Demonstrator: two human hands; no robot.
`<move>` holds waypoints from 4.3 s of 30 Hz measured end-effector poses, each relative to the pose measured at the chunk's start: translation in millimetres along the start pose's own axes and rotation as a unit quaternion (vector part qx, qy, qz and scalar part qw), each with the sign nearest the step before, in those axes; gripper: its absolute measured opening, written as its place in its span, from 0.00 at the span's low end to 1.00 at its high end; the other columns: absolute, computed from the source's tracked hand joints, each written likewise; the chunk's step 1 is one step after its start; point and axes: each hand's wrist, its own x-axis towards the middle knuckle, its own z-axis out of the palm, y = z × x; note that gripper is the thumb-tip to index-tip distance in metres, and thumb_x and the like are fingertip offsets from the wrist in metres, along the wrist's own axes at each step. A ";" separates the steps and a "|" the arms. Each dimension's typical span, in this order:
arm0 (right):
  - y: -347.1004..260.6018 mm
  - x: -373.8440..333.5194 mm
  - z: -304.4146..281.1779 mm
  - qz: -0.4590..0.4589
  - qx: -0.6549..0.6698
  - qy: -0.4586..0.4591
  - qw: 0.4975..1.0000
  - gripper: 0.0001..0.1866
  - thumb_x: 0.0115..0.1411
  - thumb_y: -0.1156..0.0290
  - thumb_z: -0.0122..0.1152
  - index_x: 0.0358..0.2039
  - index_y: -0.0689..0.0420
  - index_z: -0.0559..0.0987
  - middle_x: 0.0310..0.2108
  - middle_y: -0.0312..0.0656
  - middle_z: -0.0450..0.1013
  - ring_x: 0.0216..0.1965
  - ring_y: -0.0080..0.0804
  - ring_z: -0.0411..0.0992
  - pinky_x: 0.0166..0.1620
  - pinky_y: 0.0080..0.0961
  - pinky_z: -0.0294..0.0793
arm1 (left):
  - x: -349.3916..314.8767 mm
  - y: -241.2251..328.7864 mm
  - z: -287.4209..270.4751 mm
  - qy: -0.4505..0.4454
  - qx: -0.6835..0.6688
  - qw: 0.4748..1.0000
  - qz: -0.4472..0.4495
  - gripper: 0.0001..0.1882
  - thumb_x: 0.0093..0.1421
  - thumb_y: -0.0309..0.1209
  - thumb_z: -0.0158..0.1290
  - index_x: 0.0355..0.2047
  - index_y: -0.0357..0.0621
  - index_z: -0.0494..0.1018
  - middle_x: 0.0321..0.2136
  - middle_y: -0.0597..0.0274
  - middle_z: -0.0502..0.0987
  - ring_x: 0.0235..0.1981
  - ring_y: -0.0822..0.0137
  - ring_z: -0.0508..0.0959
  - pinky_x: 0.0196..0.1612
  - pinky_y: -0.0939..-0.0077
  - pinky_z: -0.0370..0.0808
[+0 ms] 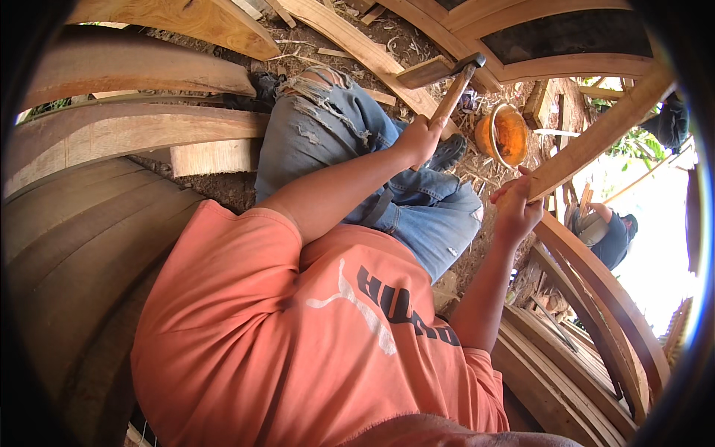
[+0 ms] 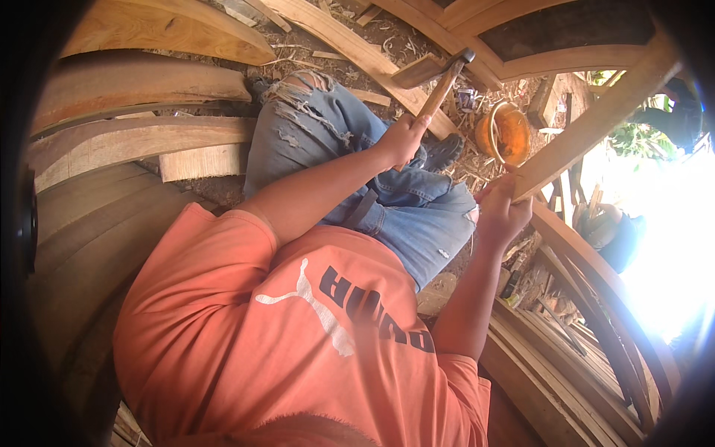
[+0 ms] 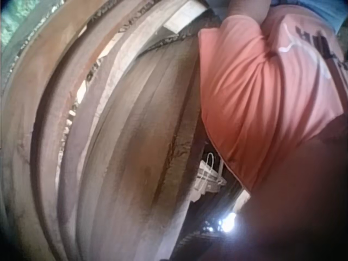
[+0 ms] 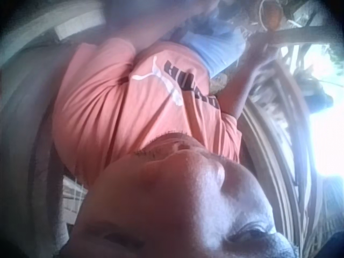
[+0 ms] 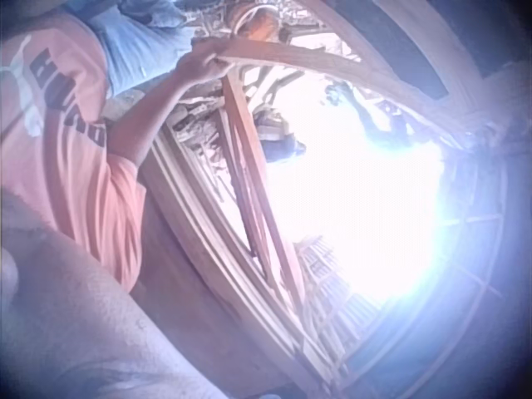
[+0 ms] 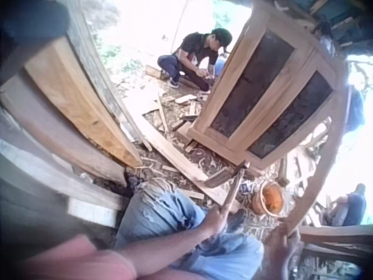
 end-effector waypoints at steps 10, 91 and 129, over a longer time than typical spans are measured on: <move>14.3 -15.2 13.0 0.160 -0.267 -0.066 0.948 0.19 0.73 0.56 0.66 0.38 0.62 0.79 0.21 0.37 0.75 0.19 0.21 0.75 0.23 0.24 0.74 | -6.8 0.8 3.1 -0.006 0.003 1.000 0.008 0.30 0.78 0.57 0.45 0.40 0.37 0.69 0.18 0.63 0.71 0.12 0.69 0.70 0.16 0.66 0.67; 112.0 -3.3 109.5 0.279 0.097 -0.135 0.946 0.18 0.70 0.72 0.59 0.57 0.62 0.72 0.27 0.36 0.71 0.19 0.24 0.70 0.21 0.25 0.71 | 2.4 52.4 -94.2 -0.075 0.251 0.961 0.094 0.31 0.75 0.50 0.54 0.61 0.30 0.75 0.52 0.45 0.86 0.54 0.55 0.86 0.57 0.64 0.80; 98.4 28.7 51.1 0.330 0.025 -0.126 0.935 0.09 0.71 0.69 0.59 0.46 0.57 0.73 0.23 0.35 0.68 0.17 0.25 0.67 0.20 0.28 0.71 | -2.5 55.8 -98.6 -0.073 0.439 0.894 0.047 0.13 0.65 0.42 0.59 0.43 0.50 0.82 0.41 0.51 0.87 0.47 0.49 0.86 0.50 0.55 0.80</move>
